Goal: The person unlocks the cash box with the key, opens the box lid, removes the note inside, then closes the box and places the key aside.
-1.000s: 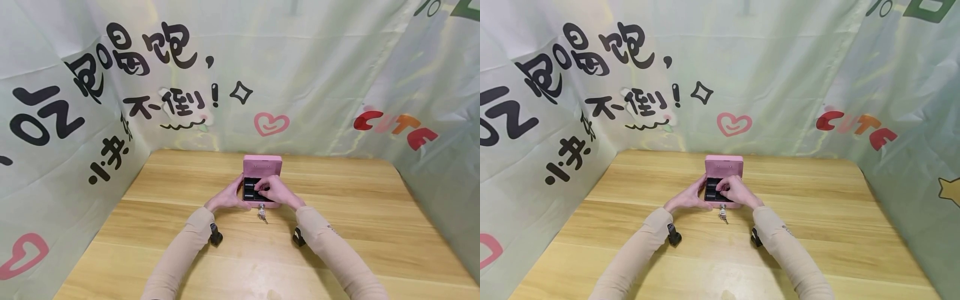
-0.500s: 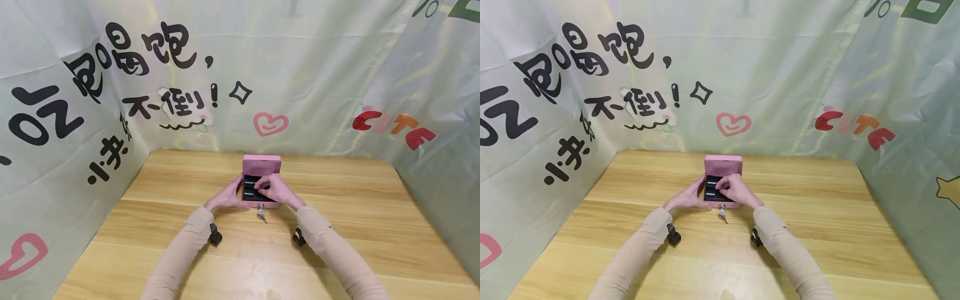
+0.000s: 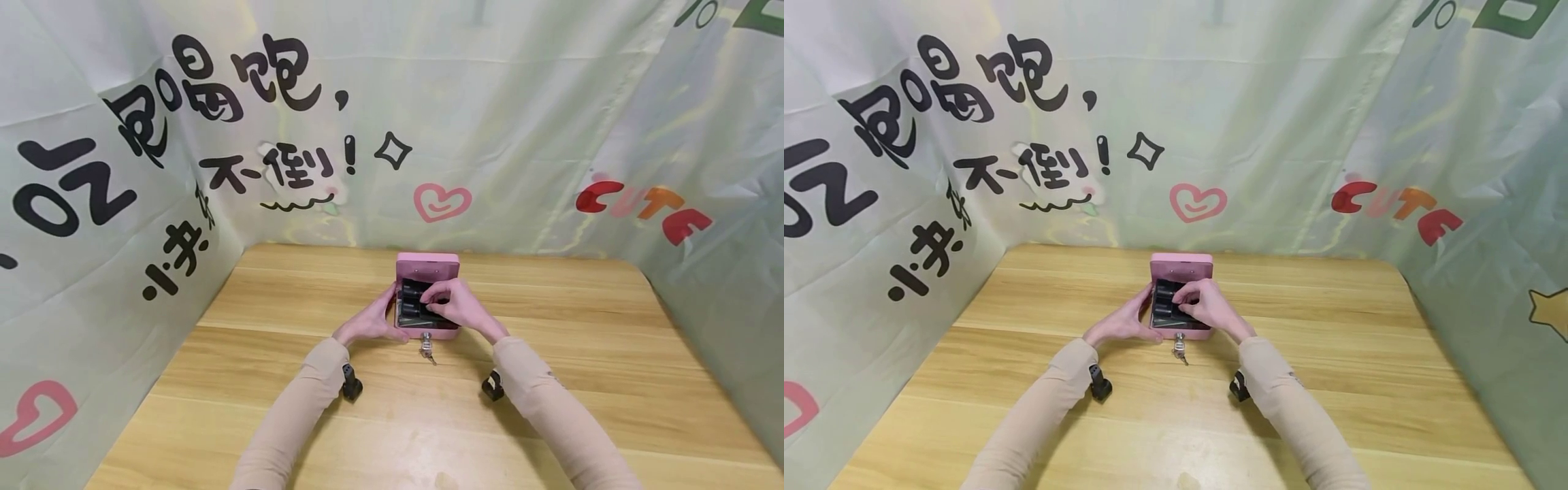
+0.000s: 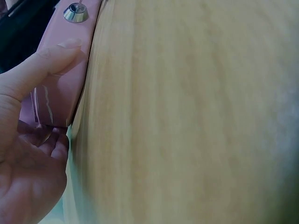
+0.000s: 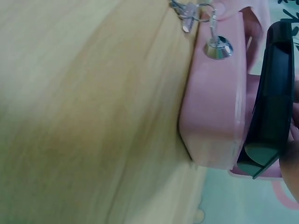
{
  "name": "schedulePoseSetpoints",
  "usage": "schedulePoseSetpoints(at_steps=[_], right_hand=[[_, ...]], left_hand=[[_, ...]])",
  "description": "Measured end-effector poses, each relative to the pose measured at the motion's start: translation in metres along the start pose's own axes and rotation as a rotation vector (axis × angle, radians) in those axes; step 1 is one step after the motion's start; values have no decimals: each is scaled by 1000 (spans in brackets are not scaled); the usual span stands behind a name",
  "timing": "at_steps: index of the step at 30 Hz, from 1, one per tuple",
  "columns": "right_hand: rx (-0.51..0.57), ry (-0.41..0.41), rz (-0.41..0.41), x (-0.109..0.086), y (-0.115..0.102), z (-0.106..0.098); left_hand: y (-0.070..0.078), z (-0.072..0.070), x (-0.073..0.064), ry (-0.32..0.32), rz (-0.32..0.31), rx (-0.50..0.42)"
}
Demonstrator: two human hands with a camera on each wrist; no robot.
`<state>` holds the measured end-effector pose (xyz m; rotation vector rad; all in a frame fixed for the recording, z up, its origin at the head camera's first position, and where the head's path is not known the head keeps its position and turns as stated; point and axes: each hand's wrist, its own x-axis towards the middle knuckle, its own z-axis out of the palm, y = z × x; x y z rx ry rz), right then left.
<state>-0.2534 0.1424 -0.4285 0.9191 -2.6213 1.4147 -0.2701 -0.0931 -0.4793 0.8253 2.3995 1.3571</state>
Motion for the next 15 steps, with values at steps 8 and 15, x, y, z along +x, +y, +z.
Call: schedulePoseSetpoints(at_steps=[8, 15], right_hand=[[-6, 21, 10, -10, -2, -10], [-16, 31, 41, -25, 5, -23]], left_hand=[[0, 0, 0, -1, -9, -14], [0, 0, 0, -17, 6, -39]])
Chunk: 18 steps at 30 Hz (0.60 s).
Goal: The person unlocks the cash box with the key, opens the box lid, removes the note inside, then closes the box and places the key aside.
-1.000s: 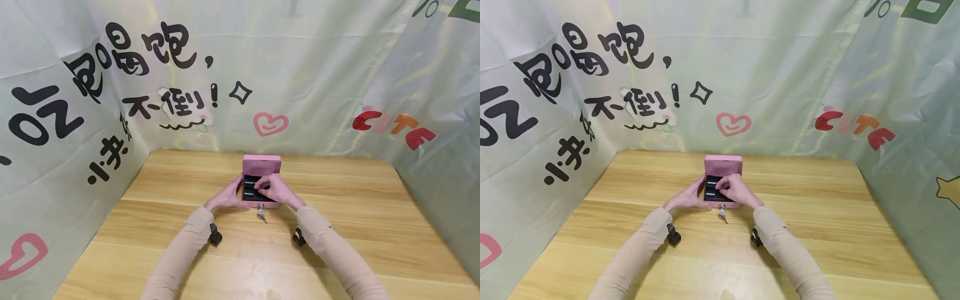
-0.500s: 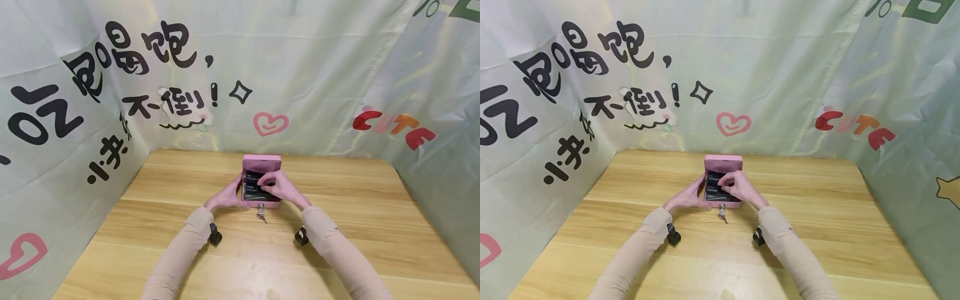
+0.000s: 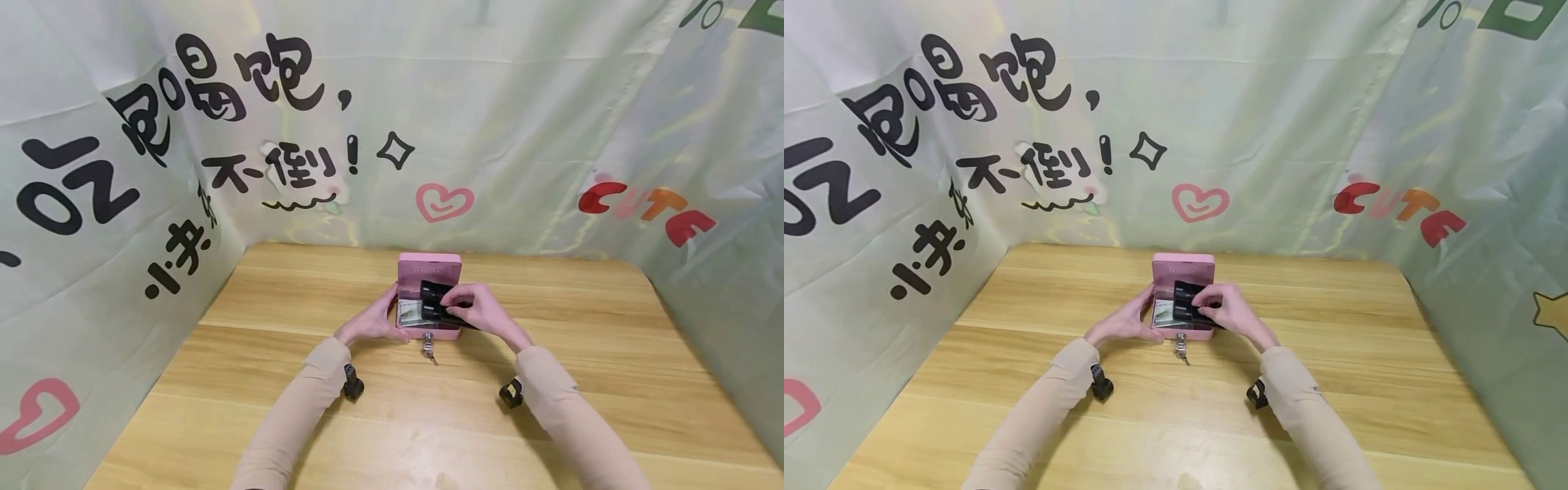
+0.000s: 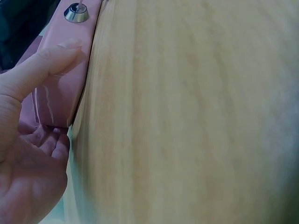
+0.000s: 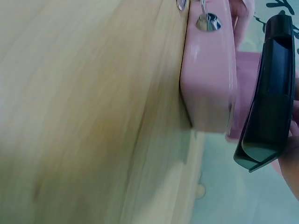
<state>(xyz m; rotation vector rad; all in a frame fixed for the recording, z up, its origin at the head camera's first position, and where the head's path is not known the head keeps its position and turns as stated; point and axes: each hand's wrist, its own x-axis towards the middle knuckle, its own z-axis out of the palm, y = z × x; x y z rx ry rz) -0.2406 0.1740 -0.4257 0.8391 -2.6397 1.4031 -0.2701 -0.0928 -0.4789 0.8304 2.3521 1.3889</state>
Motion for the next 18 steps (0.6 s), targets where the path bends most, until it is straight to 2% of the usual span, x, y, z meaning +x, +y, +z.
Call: schedulePoseSetpoints(at_steps=[9, 14, 18], right_hand=[[13, 33, 47, -19, 15, -22], [-6, 51, 69, -28, 22, -34], [-30, 60, 66, -32, 28, -41]], left_hand=[[-2, 0, 0, 1, 16, 13], [-2, 0, 1, 3, -3, 47], [-2, 0, 2, 0, 14, 49]])
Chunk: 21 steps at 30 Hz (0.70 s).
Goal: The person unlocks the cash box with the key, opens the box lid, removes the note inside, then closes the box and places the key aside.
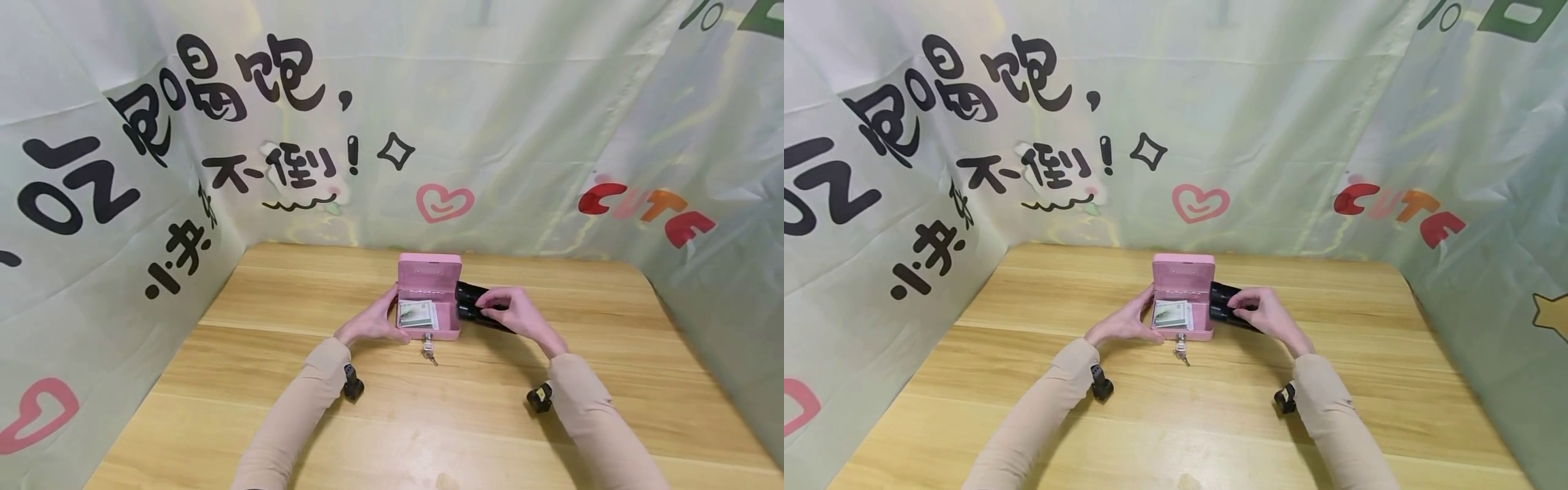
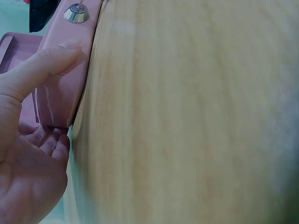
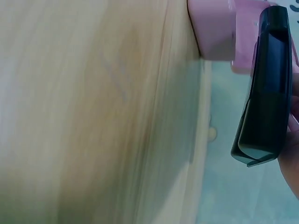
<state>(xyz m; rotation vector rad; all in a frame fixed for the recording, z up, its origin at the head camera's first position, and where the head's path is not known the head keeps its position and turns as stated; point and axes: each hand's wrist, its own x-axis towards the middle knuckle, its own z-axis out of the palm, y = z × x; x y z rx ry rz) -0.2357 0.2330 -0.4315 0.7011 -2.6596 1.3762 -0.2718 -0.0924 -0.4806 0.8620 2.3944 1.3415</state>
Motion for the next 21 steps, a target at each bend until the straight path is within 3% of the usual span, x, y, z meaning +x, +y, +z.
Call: schedulePoseSetpoints(at_steps=[9, 21], right_hand=[[-101, -4, 19, -2, 19, -12], [-143, -44, 79, 1, 36, -19]], left_hand=[[1, -1, -1, -1, 21, -9], [1, 0, -1, -15, 35, -36]])
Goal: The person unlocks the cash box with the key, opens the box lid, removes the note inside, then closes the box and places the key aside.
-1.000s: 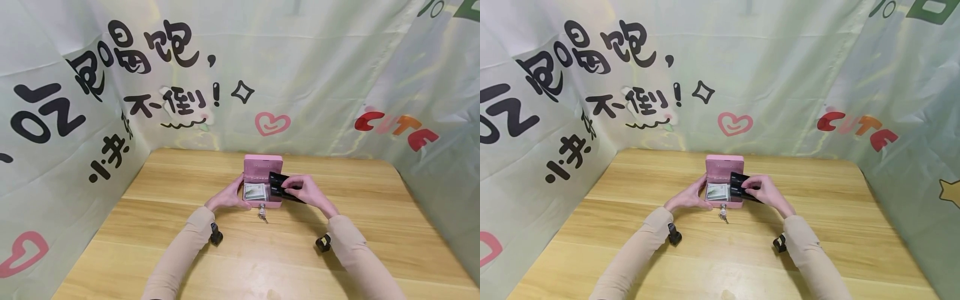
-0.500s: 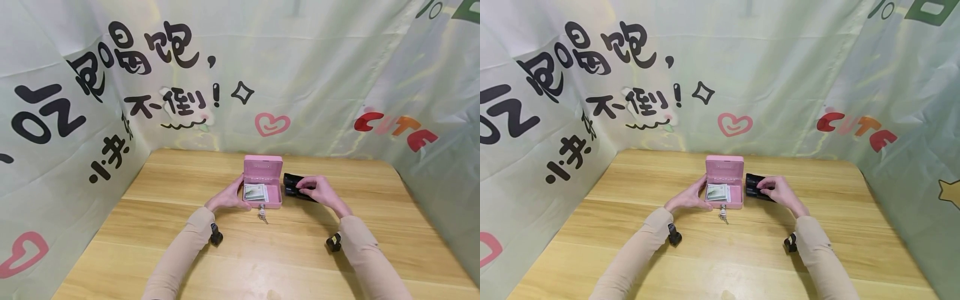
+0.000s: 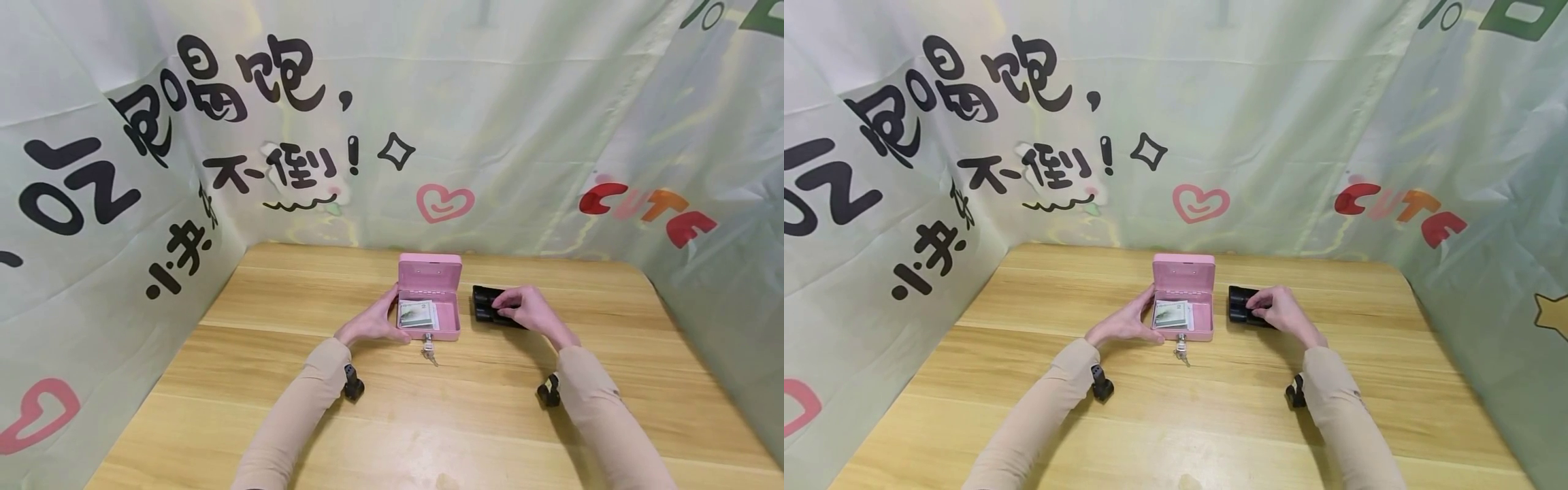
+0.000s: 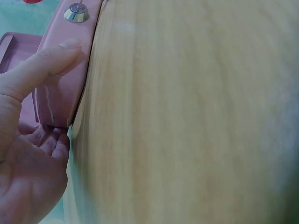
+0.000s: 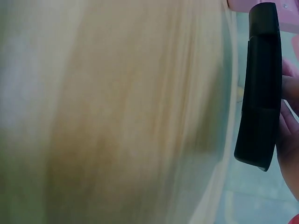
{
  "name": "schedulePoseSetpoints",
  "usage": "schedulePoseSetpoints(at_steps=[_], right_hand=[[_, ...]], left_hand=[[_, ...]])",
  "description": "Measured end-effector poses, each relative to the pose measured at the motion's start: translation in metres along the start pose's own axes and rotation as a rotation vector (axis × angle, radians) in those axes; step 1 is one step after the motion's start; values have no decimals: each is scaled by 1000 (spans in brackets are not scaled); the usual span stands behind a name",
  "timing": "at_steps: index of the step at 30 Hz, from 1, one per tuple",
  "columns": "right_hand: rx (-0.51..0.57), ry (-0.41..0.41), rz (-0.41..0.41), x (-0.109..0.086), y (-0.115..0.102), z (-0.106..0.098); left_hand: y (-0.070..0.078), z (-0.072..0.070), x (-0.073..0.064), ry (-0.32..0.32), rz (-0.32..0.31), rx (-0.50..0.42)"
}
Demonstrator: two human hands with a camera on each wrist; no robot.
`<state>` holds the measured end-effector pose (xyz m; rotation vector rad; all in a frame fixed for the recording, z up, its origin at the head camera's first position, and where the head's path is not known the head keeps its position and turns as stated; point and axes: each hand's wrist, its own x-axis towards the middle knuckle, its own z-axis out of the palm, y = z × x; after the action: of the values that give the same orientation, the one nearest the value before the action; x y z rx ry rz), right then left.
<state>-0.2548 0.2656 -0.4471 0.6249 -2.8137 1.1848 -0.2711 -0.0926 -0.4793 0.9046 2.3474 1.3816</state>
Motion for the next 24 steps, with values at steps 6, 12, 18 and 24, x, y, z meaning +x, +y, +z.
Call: schedulePoseSetpoints(at_steps=[6, 12, 18, 24], right_hand=[[-13, -28, 19, 6, 5, 2], [-43, -35, 12, 10, 10, 3], [-54, -27, 16, 14, 13, 3], [-43, -13, 20, 15, 16, 4]], left_hand=[[-1, -1, 0, 2, -6, 2], [-1, -1, -1, 2, -19, 9], [-1, 0, -1, 5, -38, 12], [-1, 0, -1, 5, -33, 9]])
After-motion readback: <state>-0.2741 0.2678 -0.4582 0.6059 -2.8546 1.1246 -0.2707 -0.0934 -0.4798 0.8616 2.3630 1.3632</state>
